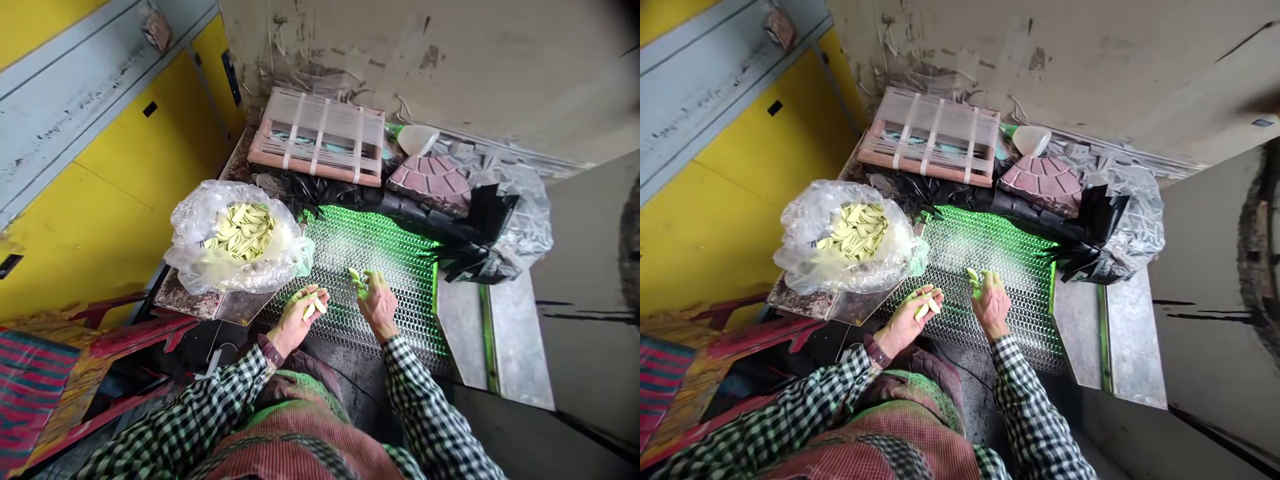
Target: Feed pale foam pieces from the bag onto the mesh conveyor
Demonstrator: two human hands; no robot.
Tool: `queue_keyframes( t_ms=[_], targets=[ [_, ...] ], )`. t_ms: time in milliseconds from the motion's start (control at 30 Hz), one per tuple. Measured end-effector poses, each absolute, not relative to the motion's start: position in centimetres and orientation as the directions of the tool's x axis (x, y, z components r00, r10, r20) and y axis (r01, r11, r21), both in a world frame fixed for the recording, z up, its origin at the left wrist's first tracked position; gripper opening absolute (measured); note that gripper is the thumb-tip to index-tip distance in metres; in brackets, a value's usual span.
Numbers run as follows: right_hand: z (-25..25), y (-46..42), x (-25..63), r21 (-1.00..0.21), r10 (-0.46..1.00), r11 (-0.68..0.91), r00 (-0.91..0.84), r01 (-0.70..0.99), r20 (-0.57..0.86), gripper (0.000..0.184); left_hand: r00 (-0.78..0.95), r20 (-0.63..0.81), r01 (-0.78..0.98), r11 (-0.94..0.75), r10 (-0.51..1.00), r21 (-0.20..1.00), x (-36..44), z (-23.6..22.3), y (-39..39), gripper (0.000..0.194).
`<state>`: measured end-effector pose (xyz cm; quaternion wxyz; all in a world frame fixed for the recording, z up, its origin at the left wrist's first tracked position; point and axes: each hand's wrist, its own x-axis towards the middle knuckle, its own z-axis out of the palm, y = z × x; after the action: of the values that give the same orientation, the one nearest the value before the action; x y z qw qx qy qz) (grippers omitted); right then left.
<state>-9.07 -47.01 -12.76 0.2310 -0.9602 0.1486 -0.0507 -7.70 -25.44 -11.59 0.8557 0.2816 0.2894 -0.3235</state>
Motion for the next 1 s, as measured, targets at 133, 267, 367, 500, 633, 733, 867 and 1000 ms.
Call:
queue_keyframes(
  t_ms=[133,267,367,500,633,733,867,1000],
  targets=[
    [-10.9,-42.8,-10.8,-0.754,-0.173,-0.613,0.971,-0.238,-0.166,0.033,0.642,-0.673,0.69,0.659,-0.367,0.298,-7.3,-11.7,-26.7,0.026],
    [-10.5,-40.0,-12.1,-0.863,-0.264,-0.407,0.943,-0.3,-0.203,0.027,0.67,-0.637,0.666,0.687,-0.381,0.29,-6.9,-11.6,-28.3,0.027],
    [-11.1,-39.8,-12.4,-0.862,-0.347,-0.448,0.935,-0.237,-0.076,0.024,0.664,-0.623,0.676,0.687,-0.413,0.266,-6.6,-11.3,-29.3,0.026],
    [-11.9,-40.7,-12.6,-0.825,-0.323,-0.534,0.946,-0.182,0.001,0.02,0.657,-0.63,0.681,0.684,-0.414,0.262,-6.5,-11.2,-30.1,0.023],
    [-12.9,-42.8,-12.3,-0.718,-0.394,-0.629,0.918,-0.297,-0.035,0.021,0.628,-0.675,0.69,0.679,-0.388,0.252,-6.6,-11.3,-30.2,0.022],
    [-13.4,-44.6,-11.7,-0.604,-0.429,-0.718,0.903,-0.346,-0.007,0.018,0.588,-0.714,0.709,0.667,-0.38,0.23,-6.6,-11.2,-29.9,0.021],
    [-12.3,-44.5,-11.7,-0.574,-0.419,-0.754,0.907,-0.32,0.045,0.021,0.612,-0.694,0.691,0.683,-0.379,0.237,-6.7,-11.0,-29.6,0.021],
    [-11.0,-41.5,-13.1,-0.689,-0.152,-0.719,0.988,-0.09,0.03,0.024,0.638,-0.681,0.675,0.687,-0.359,0.27,-6.7,-10.8,-29.9,0.021]
  ],
)
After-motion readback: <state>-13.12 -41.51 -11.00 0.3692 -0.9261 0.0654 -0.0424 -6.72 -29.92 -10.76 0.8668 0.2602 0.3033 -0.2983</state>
